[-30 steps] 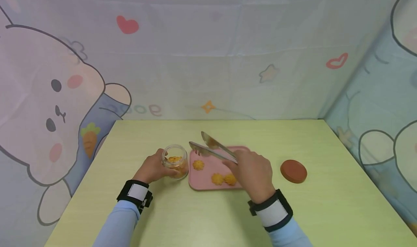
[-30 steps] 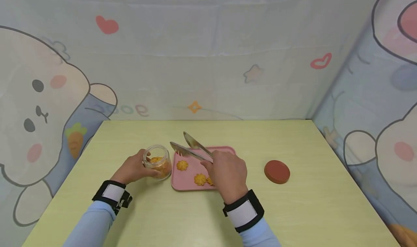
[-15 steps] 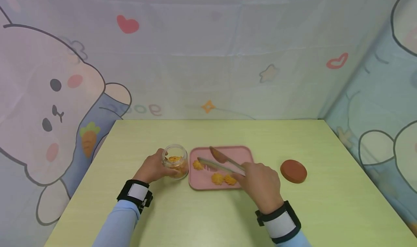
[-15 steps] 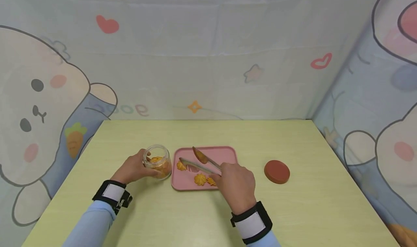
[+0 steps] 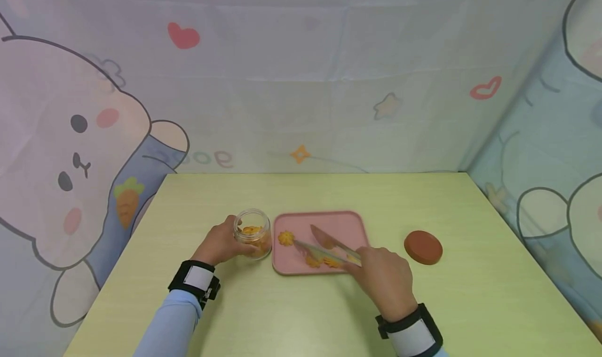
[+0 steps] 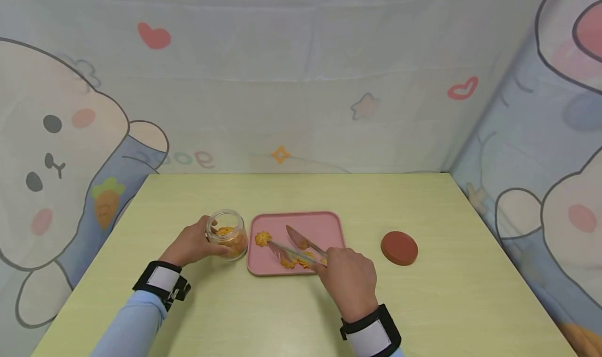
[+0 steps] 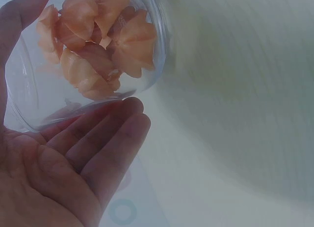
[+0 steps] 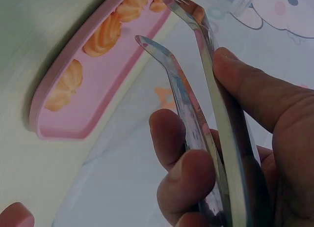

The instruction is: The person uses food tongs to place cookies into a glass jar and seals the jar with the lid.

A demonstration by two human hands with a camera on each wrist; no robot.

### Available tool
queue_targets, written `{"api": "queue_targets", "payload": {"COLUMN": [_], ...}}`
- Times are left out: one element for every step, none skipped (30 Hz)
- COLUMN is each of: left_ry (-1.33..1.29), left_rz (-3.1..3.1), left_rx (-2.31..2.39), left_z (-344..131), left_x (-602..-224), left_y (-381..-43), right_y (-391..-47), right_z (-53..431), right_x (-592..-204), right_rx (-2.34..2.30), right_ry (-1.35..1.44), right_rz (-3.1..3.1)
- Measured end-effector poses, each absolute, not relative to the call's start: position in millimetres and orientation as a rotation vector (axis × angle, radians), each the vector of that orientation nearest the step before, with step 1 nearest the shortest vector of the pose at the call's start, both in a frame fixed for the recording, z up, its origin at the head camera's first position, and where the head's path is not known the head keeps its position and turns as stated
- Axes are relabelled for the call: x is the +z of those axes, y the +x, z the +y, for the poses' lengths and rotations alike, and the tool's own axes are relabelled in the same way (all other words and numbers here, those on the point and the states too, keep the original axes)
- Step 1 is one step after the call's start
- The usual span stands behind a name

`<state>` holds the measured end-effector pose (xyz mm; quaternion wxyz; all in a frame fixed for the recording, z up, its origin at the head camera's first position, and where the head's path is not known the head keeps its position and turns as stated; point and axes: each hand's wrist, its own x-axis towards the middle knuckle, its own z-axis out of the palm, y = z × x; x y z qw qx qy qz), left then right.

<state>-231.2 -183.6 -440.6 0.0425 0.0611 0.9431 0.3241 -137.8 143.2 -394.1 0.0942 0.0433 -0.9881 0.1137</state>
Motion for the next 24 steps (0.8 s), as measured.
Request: {"api": "queue_targets", "payload": {"left_ry": [0.186, 0.186, 0.186, 0.186, 0.185, 0.185, 0.184, 0.184, 0.184, 0.184, 0.185, 0.183, 0.179, 0.175, 0.171, 0.167, 0.161, 0.154, 0.149, 0.145, 0.142, 0.138, 0.137, 0.137], "left_rz": [2.885, 2.884, 2.883, 2.882, 2.881, 2.880, 2.879, 2.878, 2.877, 2.877, 2.878, 2.878, 2.878, 2.876, 2.874, 2.874, 2.871, 2.865, 2.861, 2.857, 2.855, 2.852, 2.849, 2.846], "left_rx": [0.992, 0.993, 0.994, 0.995, 0.998, 0.998, 1.000, 1.002, 1.002, 1.003, 0.999, 0.996, 0.993, 0.989, 0.986, 0.981, 0.980, 0.984, 0.987, 0.991, 0.994, 0.998, 1.001, 1.003], "left_z": [-183.7, -183.9, -184.1, -184.3, -184.3, -184.3, -184.3, -184.1, -183.9, -183.7, -183.5, -183.2, -182.8, -182.5, -182.3, -182.1, -181.9, -181.6, -181.6, -181.5, -181.4, -181.3, -181.2, -181.1], "left_x": [-440.8, -440.9, -441.1, -441.4, -441.4, -441.6, -441.7, -441.5, -441.4, -441.0, -440.5, -440.0, -439.3, -438.7, -438.4, -438.1, -438.0, -438.0, -438.3, -438.6, -438.7, -438.9, -439.2, -439.4], "left_y": [-231.3, -231.4, -231.5, -231.7, -231.6, -231.7, -231.8, -231.8, -231.8, -231.7, -231.6, -231.4, -231.1, -230.9, -230.8, -230.9, -231.0, -231.1, -231.4, -231.7, -231.8, -231.9, -232.0, -231.9], "right_y": [-137.2, -136.6, -136.0, -135.4, -134.9, -134.3, -134.0, -133.7, -133.3, -133.1, -133.0, -132.7, -132.7, -132.8, -132.8, -132.9, -133.0, -132.9, -133.0, -133.0, -132.9, -132.8, -132.7, -132.6], "right_z": [143.4, 143.8, 143.9, 144.1, 144.2, 144.3, 144.5, 144.6, 144.8, 145.0, 145.2, 145.4, 145.5, 145.4, 145.4, 145.1, 144.8, 144.5, 144.1, 143.6, 143.3, 142.9, 142.6, 142.2], "right_x": [-394.7, -395.5, -396.2, -396.8, -397.3, -397.7, -398.3, -398.9, -399.1, -399.5, -399.9, -400.2, -400.8, -401.2, -401.6, -402.0, -402.4, -402.7, -403.1, -403.4, -403.7, -403.8, -404.0, -404.0], "right_rx": [0.340, 0.339, 0.336, 0.338, 0.336, 0.332, 0.332, 0.330, 0.330, 0.327, 0.323, 0.322, 0.319, 0.314, 0.307, 0.302, 0.300, 0.295, 0.291, 0.286, 0.282, 0.283, 0.277, 0.275], "right_ry": [0.123, 0.120, 0.118, 0.117, 0.118, 0.122, 0.125, 0.127, 0.127, 0.130, 0.133, 0.136, 0.139, 0.142, 0.149, 0.155, 0.159, 0.164, 0.167, 0.168, 0.169, 0.168, 0.167, 0.165], "right_rz": [-2.936, -2.940, -2.943, -2.945, -2.944, -2.943, -2.943, -2.942, -2.944, -2.946, -2.949, -2.953, -2.953, -2.953, -2.950, -2.948, -2.948, -2.945, -2.943, -2.942, -2.942, -2.943, -2.942, -2.941]}}
